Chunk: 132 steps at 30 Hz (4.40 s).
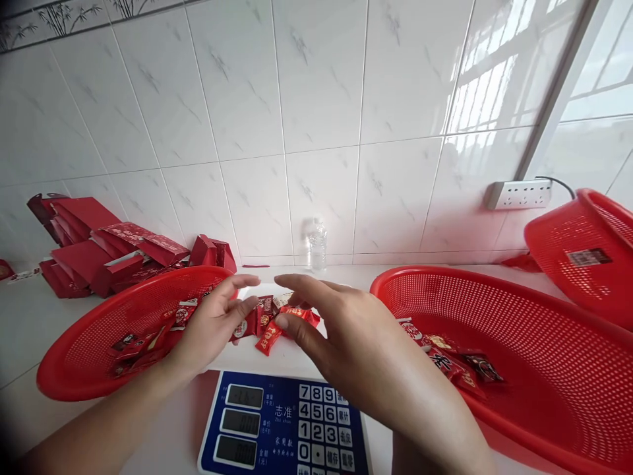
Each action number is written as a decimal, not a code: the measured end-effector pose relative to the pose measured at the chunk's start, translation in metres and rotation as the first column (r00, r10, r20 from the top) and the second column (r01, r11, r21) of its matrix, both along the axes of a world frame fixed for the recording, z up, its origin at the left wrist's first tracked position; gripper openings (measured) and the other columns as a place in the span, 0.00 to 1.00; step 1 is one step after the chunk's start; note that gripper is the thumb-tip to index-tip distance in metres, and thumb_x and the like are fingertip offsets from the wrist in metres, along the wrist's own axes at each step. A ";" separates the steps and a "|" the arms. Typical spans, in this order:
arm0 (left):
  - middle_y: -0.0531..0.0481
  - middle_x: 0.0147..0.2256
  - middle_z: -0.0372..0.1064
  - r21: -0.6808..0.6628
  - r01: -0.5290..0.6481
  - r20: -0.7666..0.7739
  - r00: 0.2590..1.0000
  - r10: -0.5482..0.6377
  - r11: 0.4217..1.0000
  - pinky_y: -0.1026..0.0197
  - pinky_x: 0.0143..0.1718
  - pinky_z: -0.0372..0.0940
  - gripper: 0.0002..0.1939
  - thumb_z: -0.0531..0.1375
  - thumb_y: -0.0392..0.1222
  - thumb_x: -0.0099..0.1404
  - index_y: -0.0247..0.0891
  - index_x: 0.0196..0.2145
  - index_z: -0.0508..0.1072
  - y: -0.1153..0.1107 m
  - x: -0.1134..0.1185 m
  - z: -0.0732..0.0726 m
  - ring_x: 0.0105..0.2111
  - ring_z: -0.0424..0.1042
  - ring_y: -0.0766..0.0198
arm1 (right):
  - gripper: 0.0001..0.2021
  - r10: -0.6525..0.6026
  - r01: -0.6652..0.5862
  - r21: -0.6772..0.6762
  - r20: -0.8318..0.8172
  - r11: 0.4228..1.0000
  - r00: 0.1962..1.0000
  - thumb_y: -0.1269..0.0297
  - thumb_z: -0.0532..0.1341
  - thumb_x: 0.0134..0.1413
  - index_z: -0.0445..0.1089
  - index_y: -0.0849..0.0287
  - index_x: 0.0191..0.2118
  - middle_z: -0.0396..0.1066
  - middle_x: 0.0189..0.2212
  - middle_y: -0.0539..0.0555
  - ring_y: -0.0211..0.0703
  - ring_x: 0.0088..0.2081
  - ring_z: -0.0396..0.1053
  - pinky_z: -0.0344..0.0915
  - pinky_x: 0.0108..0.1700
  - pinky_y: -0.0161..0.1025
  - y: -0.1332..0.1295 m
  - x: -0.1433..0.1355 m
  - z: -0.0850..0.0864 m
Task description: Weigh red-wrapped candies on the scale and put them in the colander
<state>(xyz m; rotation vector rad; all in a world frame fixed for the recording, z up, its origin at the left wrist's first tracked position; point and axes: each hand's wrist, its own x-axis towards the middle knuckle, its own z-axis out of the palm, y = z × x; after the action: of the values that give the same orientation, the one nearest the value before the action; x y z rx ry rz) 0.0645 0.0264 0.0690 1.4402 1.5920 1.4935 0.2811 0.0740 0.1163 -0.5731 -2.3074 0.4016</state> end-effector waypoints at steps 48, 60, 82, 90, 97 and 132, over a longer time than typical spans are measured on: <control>0.54 0.34 0.74 0.381 0.099 0.602 0.728 -0.328 0.919 0.66 0.36 0.72 0.09 0.68 0.37 0.56 0.40 0.35 0.75 0.004 -0.011 0.032 0.38 0.75 0.66 | 0.09 -0.224 0.213 -0.075 -0.201 0.974 0.954 0.61 0.57 0.62 0.73 0.58 0.37 0.76 0.28 0.50 0.37 0.32 0.73 0.66 0.31 0.32 0.021 -0.045 -0.012; 0.52 0.35 0.73 0.277 0.385 0.372 0.801 -0.468 0.880 0.68 0.38 0.68 0.10 0.67 0.41 0.62 0.41 0.42 0.75 0.010 -0.007 0.018 0.36 0.72 0.68 | 0.09 -0.023 -0.023 -0.176 -0.258 0.984 0.966 0.58 0.60 0.61 0.73 0.57 0.38 0.76 0.30 0.49 0.34 0.33 0.72 0.67 0.33 0.29 0.018 -0.047 -0.013; 0.57 0.24 0.59 0.155 0.457 0.053 0.882 -0.469 0.876 0.67 0.25 0.55 0.16 0.58 0.54 0.68 0.39 0.30 0.69 -0.004 0.003 0.021 0.24 0.56 0.72 | 0.15 0.119 -0.281 -0.362 -0.409 0.889 0.905 0.53 0.58 0.63 0.65 0.58 0.29 0.70 0.26 0.50 0.36 0.29 0.67 0.65 0.32 0.35 0.012 -0.043 -0.012; 0.57 0.19 0.52 0.334 0.275 0.057 0.949 -0.311 0.902 0.67 0.20 0.52 0.23 0.58 0.59 0.65 0.38 0.23 0.64 -0.005 0.003 0.019 0.20 0.50 0.71 | 0.16 0.149 -0.313 -0.425 -0.375 0.849 0.915 0.53 0.58 0.62 0.63 0.59 0.28 0.67 0.26 0.49 0.35 0.29 0.65 0.63 0.32 0.35 0.010 -0.045 -0.012; 0.58 0.17 0.53 0.376 0.295 -0.016 0.950 -0.312 0.878 0.68 0.18 0.50 0.22 0.58 0.53 0.68 0.39 0.21 0.62 -0.008 0.008 0.025 0.18 0.49 0.72 | 0.11 0.251 -0.396 -0.439 -0.353 0.807 0.901 0.57 0.61 0.61 0.69 0.60 0.33 0.71 0.28 0.50 0.35 0.32 0.68 0.66 0.34 0.34 0.008 -0.045 -0.014; 0.53 0.22 0.63 0.381 0.156 -0.073 0.988 -0.138 0.911 0.63 0.26 0.59 0.19 0.53 0.53 0.71 0.42 0.25 0.67 -0.012 0.007 0.016 0.23 0.60 0.66 | 0.11 0.267 -0.472 -0.382 -0.479 0.795 0.836 0.60 0.58 0.64 0.73 0.58 0.34 0.73 0.26 0.51 0.36 0.31 0.72 0.72 0.35 0.35 0.005 -0.050 -0.010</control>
<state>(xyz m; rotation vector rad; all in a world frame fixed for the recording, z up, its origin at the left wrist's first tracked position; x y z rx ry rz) 0.0716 0.0146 0.0850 1.7748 1.2212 1.7627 0.2313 0.0788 0.1067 -0.2106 -1.8970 1.2112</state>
